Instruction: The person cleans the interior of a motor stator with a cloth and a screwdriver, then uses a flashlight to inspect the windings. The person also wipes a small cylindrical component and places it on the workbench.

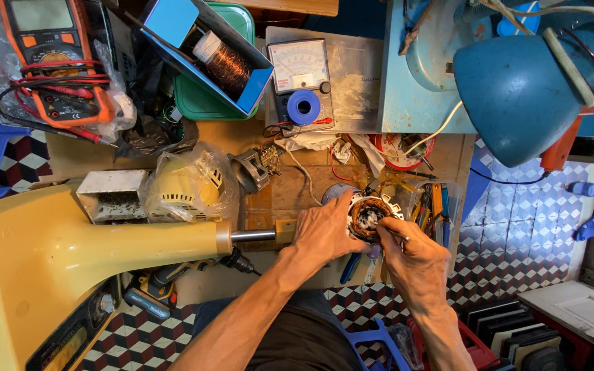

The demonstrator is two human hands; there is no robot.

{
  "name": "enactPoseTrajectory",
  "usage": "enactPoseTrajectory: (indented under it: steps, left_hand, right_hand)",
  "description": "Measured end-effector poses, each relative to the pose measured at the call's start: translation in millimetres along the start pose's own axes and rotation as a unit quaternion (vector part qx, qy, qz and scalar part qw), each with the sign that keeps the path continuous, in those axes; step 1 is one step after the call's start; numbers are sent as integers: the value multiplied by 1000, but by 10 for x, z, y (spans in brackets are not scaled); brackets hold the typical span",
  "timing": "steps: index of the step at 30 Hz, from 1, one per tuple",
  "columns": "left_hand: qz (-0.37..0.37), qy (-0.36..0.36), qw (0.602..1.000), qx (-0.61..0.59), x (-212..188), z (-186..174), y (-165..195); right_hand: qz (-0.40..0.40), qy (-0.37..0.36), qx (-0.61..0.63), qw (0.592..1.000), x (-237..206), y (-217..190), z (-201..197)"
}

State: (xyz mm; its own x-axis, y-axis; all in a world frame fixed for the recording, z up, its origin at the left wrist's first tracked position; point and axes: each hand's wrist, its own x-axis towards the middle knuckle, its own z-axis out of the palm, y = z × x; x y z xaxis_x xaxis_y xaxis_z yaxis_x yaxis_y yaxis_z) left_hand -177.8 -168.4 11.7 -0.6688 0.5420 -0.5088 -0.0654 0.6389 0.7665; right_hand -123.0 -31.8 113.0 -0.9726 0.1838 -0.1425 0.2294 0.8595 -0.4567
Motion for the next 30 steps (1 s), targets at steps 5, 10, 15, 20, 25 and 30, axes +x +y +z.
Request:
enactPoseTrajectory:
  steps: [5,10,15,20,25,30]
  left_hand:
    - [38,27,999,10,-53,150,14]
    - [90,137,986,2,-269,365,29]
    - [127,209,970,-11,-314,425,35]
    - [113,204,972,-12,-309,396,71]
    - [131,210,969,-5,-326,391,91]
    - [138,202,970,7,-331,412,71]
  right_hand:
    - [14,29,24,999,-113,78,90]
    - [-4,104,29,994,-299,91,212]
    - [1,170,35,985,-426,-24,348]
    - [72,131,55,987,-501,-49,292]
    - [160,152,185,958,-496,-23,319]
    - [329,140,271,894,-482,-30,430]
